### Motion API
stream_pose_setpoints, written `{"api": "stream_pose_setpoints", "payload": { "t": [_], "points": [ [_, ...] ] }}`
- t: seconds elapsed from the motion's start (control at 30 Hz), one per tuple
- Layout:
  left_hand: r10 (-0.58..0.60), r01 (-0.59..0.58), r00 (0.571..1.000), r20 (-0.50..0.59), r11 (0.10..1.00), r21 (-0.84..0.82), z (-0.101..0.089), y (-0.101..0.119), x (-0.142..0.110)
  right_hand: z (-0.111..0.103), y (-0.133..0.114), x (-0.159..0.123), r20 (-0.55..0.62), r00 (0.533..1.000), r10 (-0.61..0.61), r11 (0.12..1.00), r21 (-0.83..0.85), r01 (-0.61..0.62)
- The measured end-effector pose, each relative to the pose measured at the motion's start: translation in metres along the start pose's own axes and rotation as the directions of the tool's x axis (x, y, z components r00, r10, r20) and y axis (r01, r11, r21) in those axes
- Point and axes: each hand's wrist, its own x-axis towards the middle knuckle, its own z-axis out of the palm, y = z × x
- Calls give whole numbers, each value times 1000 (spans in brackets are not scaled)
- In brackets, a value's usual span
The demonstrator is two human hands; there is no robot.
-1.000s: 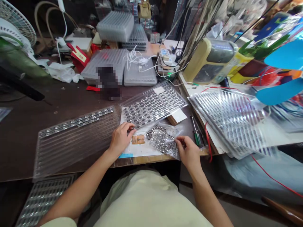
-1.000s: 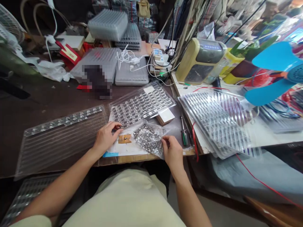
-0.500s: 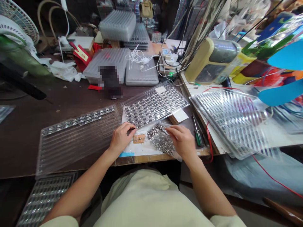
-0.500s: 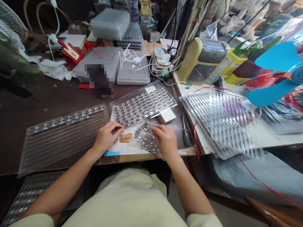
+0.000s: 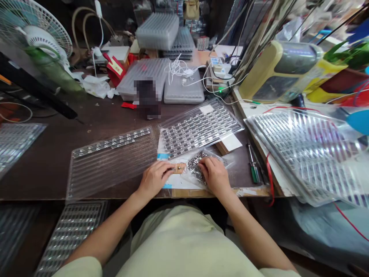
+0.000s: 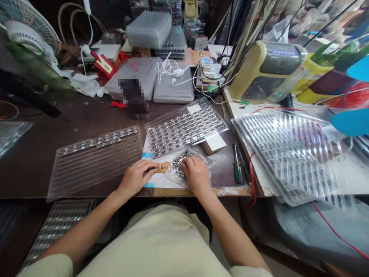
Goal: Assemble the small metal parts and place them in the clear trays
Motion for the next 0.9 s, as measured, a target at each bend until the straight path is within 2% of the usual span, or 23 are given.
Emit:
{"api": "stream_pose_setpoints", "payload": {
  "t": [0.1, 0.23, 0.3, 0.47, 0.6, 0.9],
  "points": [
    [-8, 11, 999, -49, 997, 71, 6, -5, -6, -4, 0, 6, 20, 999, 37, 997, 60, -38],
    [-34, 38, 997, -66, 997, 68, 5, -8, -8, -5, -4, 12, 94, 995, 28, 986, 160, -43],
    [-35, 38, 997, -68, 999, 32, 4, -6, -6, -2, -8, 12, 91, 995, 34, 971, 231, -55],
    [-62, 51, 996, -58, 983, -174, 10, 2, 3, 7, -15, 3, 15, 997, 78, 914, 399, -78],
    [-83, 68, 994, -64, 976, -209, 18, 7, 9, 7, -15, -1, -12, 994, 105, 899, 429, -89],
    [-46, 41, 998, -53, 994, -100, 19, 13, 12, 7, -15, 1, 24, 997, 73, 892, 447, -76]
  ]
}}
